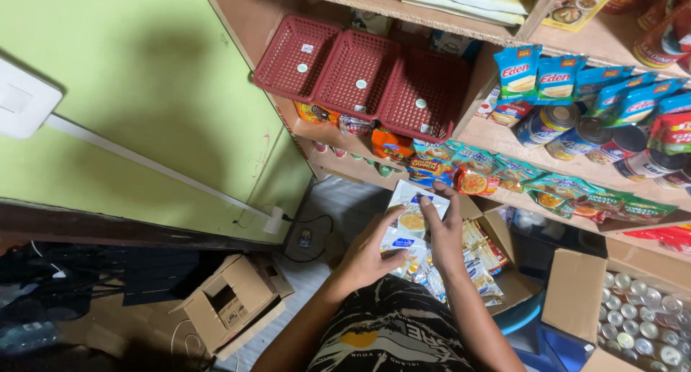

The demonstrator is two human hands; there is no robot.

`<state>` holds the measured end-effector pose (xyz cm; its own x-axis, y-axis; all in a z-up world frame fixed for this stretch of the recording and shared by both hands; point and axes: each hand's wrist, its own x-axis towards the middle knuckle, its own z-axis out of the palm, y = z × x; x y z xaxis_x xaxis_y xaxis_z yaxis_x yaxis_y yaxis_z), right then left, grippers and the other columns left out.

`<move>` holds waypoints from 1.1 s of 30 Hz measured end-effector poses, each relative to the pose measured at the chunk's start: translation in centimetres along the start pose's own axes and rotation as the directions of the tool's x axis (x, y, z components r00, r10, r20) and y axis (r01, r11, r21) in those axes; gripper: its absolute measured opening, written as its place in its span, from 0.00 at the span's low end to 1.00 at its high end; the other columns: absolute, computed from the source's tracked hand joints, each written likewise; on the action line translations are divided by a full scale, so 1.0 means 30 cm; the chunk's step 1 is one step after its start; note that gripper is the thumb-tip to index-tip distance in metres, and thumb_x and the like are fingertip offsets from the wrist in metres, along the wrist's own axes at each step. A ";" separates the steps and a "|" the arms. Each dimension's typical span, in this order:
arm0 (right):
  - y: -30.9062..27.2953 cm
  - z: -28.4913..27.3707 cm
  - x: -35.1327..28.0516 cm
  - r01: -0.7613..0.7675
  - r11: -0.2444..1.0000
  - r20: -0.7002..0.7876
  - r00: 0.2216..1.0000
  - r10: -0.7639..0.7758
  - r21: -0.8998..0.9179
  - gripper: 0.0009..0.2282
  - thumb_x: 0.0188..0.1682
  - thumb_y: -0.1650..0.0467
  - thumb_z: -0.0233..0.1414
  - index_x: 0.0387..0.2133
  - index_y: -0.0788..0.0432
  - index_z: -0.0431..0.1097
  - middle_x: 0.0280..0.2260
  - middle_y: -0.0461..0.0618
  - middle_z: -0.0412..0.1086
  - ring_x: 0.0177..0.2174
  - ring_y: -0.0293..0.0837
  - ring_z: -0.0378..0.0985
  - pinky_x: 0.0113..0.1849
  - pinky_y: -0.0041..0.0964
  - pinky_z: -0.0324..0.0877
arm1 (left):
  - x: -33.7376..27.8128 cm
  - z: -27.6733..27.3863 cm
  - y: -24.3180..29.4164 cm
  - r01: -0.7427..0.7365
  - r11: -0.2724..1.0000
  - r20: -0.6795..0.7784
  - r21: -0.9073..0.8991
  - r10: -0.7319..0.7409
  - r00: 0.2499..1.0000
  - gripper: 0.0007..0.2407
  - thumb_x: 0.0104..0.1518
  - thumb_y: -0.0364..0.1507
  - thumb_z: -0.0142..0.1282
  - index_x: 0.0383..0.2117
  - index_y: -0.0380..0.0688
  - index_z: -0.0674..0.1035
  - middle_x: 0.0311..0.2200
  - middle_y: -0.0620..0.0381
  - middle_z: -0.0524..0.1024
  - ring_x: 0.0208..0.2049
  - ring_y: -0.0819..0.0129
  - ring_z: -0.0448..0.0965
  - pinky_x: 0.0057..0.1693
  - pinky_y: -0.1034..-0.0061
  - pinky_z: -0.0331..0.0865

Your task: Stocking various grocery items from a box onto a shelf.

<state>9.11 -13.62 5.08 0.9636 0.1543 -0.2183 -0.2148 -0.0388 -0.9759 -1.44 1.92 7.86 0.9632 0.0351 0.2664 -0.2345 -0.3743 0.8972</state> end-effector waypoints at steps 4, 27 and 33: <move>0.027 0.017 0.013 0.027 0.976 0.052 0.998 -0.039 0.218 0.22 0.57 0.65 0.51 0.63 0.60 0.59 0.46 0.59 0.63 0.43 0.47 0.61 0.44 0.41 0.58 | 0.003 -0.005 0.002 -0.042 0.996 -0.046 -0.082 0.038 0.998 0.33 0.52 0.24 0.67 0.66 0.39 0.64 0.61 0.41 0.70 0.63 0.50 0.72 0.66 0.66 0.66; -0.132 0.201 0.021 0.300 0.953 0.210 0.930 -0.301 0.039 0.32 0.57 0.69 0.42 0.73 0.59 0.32 0.74 0.56 0.32 0.71 0.46 0.36 0.65 0.37 0.39 | 0.111 -0.160 0.014 -0.048 0.998 -0.206 -0.052 0.037 0.978 0.34 0.52 0.25 0.68 0.67 0.37 0.63 0.62 0.40 0.68 0.63 0.50 0.70 0.66 0.64 0.64; -0.253 0.204 0.068 0.304 0.953 0.270 0.916 -0.296 0.015 0.32 0.56 0.70 0.40 0.72 0.59 0.31 0.74 0.54 0.31 0.71 0.47 0.33 0.65 0.38 0.37 | 0.198 -0.191 -0.009 -0.035 0.955 -0.201 -0.293 -0.026 0.979 0.35 0.53 0.20 0.66 0.69 0.35 0.60 0.64 0.43 0.66 0.63 0.61 0.69 0.65 0.68 0.66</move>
<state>11.72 -6.98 12.02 0.9034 0.4196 0.0882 0.0859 0.0244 -0.9960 3.58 7.55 11.23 0.9230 0.2301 0.3085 -0.2961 -0.0874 0.9511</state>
